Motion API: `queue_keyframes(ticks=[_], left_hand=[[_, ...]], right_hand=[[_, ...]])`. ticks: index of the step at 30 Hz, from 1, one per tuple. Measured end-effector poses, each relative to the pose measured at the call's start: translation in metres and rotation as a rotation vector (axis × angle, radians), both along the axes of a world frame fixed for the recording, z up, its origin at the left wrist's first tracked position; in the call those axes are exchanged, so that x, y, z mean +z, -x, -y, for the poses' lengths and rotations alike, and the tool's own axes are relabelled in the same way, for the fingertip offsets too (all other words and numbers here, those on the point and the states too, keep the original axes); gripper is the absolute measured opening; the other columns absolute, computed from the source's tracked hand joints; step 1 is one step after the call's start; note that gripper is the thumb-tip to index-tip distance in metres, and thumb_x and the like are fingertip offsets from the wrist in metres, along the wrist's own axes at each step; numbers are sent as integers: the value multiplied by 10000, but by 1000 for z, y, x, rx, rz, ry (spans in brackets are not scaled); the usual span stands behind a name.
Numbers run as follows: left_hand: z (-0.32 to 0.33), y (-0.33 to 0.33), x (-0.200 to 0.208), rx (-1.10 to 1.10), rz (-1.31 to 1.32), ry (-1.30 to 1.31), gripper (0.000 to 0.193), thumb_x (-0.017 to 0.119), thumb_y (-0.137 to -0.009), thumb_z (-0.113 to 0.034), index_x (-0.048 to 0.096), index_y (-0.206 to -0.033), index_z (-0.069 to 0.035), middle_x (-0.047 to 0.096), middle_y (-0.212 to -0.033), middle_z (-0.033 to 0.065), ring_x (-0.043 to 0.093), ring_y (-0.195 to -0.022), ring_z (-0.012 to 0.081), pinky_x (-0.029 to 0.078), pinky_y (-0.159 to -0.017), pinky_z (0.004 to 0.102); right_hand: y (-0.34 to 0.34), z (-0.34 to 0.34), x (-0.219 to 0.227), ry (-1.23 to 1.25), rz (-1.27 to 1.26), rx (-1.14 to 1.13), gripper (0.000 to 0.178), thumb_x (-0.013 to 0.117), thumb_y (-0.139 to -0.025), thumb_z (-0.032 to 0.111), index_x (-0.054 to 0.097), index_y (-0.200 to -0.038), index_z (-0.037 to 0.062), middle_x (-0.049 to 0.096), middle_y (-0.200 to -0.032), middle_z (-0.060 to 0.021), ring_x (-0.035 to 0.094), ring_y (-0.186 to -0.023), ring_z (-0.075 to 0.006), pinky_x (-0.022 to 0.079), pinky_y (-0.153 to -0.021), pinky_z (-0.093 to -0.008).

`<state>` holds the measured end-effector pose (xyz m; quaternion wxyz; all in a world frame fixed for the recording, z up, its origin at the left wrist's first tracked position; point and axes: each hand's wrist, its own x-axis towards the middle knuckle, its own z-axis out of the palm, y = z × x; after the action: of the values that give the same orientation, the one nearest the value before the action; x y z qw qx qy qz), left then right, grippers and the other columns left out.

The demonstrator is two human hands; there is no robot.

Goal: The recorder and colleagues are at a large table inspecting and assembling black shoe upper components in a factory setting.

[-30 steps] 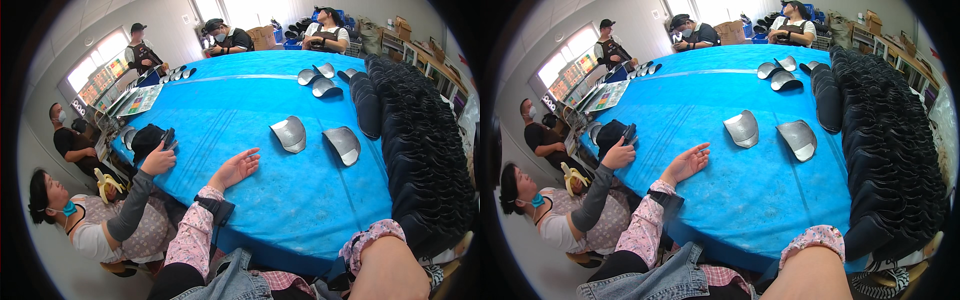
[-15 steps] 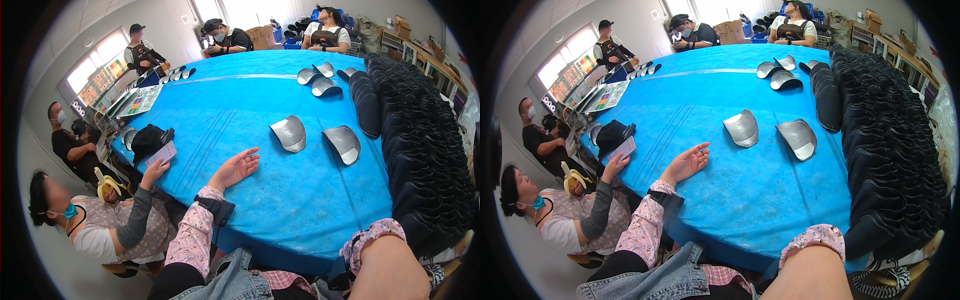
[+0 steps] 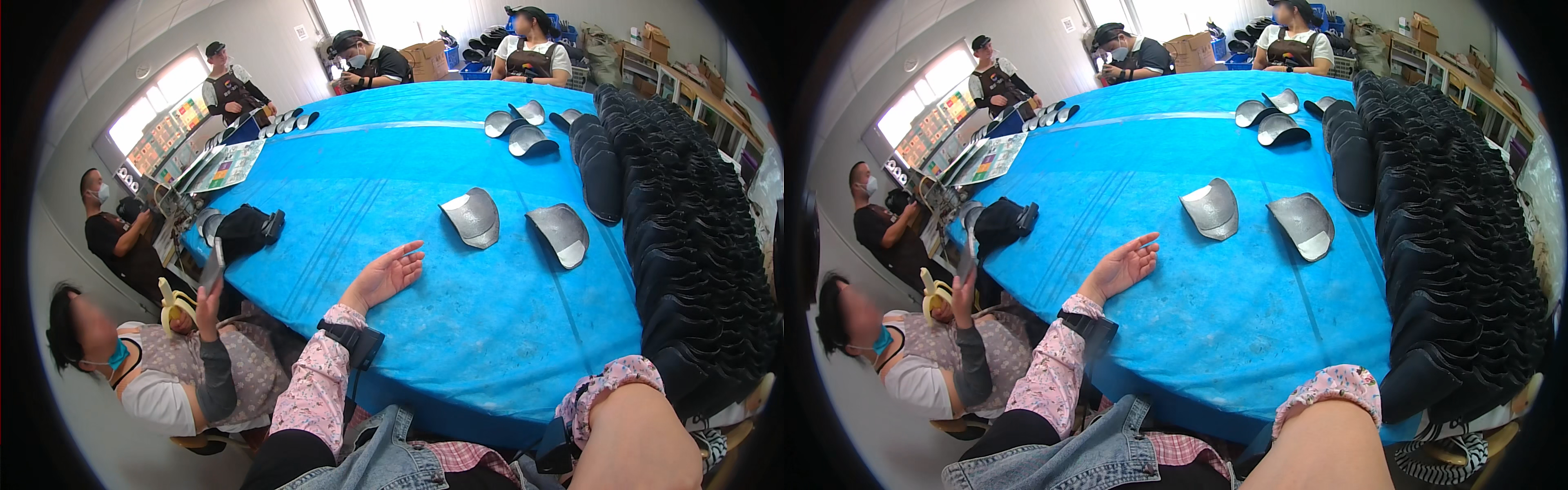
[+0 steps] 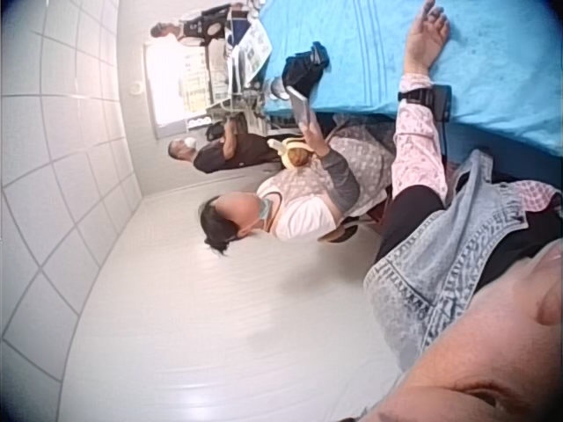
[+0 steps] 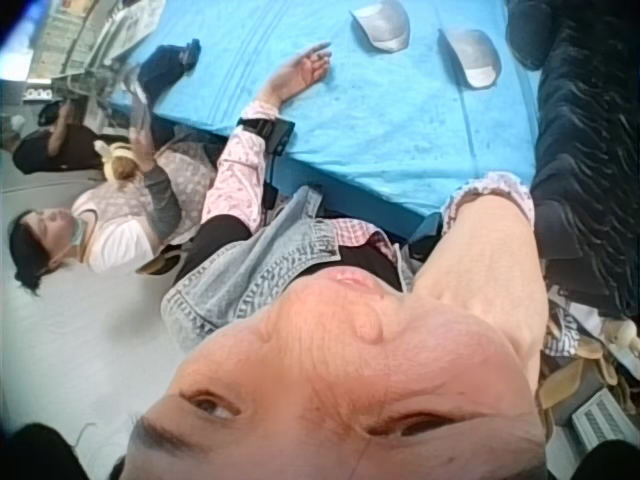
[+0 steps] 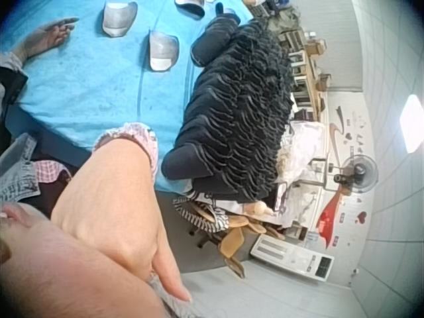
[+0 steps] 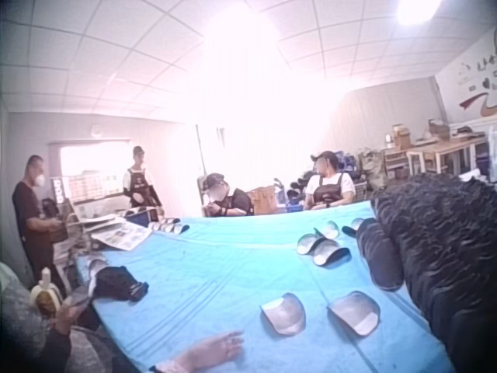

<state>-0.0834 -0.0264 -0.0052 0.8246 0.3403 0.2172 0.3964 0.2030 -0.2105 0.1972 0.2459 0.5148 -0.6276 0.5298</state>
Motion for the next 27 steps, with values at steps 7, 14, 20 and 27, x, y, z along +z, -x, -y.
queue_keyframes(ticks=[7, 14, 20, 27], left_hand=[[-1, 0, 0, 1, -4, -6, 444, 427, -933, -221, 314, -1303, -2, 514, -1097, 96, 525, -976, 158, 454, -876, 287], [0, -1, 1, 7, -24, -14, 444, 423, -935, -223, 314, -1304, -1, 514, -1096, 96, 525, -975, 155, 454, -876, 285], [2, 0, 2, 4, -29, -22, 448, 420, -936, -230, 313, -1306, -3, 514, -1097, 94, 525, -976, 153, 451, -878, 284], [1, 1, 1, 7, -28, -13, 449, 427, -933, -229, 314, -1305, -3, 516, -1096, 94, 525, -974, 154, 451, -877, 283]], right_hand=[[0, -2, 1, -7, 8, 5, 370, 532, -841, 387, 563, -588, 118, 530, -586, -32, 521, -497, -176, 364, -426, -293], [0, -3, 1, -15, 11, 10, 356, 530, -848, 365, 571, -600, 113, 535, -596, -38, 522, -499, -175, 366, -428, -292], [2, -3, 3, -25, 15, 17, 345, 528, -854, 347, 577, -610, 109, 540, -605, -44, 522, -502, -175, 367, -430, -291], [4, -5, 1, -31, 18, 27, 332, 526, -861, 325, 584, -621, 103, 545, -615, -50, 523, -504, -174, 369, -432, -289]])
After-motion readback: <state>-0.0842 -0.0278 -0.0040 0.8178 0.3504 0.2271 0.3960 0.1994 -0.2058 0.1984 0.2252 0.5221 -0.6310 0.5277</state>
